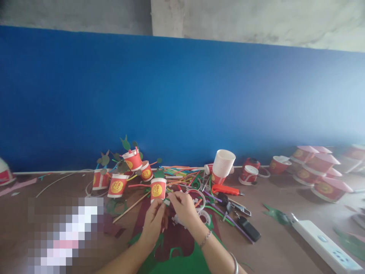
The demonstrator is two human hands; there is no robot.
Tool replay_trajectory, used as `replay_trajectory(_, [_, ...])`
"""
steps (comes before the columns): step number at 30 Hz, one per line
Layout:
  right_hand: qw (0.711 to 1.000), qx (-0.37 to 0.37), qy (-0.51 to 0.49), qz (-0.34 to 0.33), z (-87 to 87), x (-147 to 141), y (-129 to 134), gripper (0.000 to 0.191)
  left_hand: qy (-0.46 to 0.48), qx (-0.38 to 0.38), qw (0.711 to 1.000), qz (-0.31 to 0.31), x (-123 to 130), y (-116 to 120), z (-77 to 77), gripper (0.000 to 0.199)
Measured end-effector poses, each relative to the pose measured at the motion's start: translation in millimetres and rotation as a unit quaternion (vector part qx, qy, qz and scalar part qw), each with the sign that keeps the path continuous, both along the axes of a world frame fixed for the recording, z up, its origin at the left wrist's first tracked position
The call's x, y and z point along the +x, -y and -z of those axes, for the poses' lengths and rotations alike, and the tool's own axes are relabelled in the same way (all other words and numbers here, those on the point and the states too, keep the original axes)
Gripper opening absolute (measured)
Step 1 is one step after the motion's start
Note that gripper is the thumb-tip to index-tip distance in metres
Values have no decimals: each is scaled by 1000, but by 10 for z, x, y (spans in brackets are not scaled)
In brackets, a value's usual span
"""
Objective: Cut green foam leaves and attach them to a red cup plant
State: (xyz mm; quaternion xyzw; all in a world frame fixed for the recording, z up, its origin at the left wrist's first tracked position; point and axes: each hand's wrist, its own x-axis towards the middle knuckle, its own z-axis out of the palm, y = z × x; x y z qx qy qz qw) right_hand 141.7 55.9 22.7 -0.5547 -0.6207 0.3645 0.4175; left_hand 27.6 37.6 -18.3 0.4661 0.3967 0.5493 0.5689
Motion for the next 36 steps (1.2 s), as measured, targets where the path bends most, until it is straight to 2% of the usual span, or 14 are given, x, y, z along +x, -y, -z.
replay_trajectory(3, [1000,6,15,-7,-46,8,23,33,-12,6,1000,-5,-7,2,-14,34])
replay_trajectory(7, [998,-16,21,-58,-56,68,29,30,-12,9,1000,16,-12,6,-8,32])
replay_trajectory(10, [994,-53,-6,-96,26,153,26,27,-15,1,999,52,-11,7,-6,30])
replay_trajectory(13, [992,-60,-62,-88,158,207,40,30,-37,7,996,75,-14,11,-13,27])
replay_trajectory(17, [995,-12,-91,-26,261,172,81,35,-54,18,995,78,-23,26,-25,27])
replay_trajectory(26, [993,115,1,35,206,102,159,31,-76,29,993,84,-34,53,-119,30])
replay_trajectory(31, [978,182,70,68,239,123,158,21,-89,44,992,81,-29,52,-99,33])
replay_trajectory(34, [959,256,96,79,224,132,178,13,-95,58,993,45,-28,42,-72,33])
replay_trajectory(36, [941,309,123,60,200,127,203,13,-102,63,993,19,-32,32,-63,31])
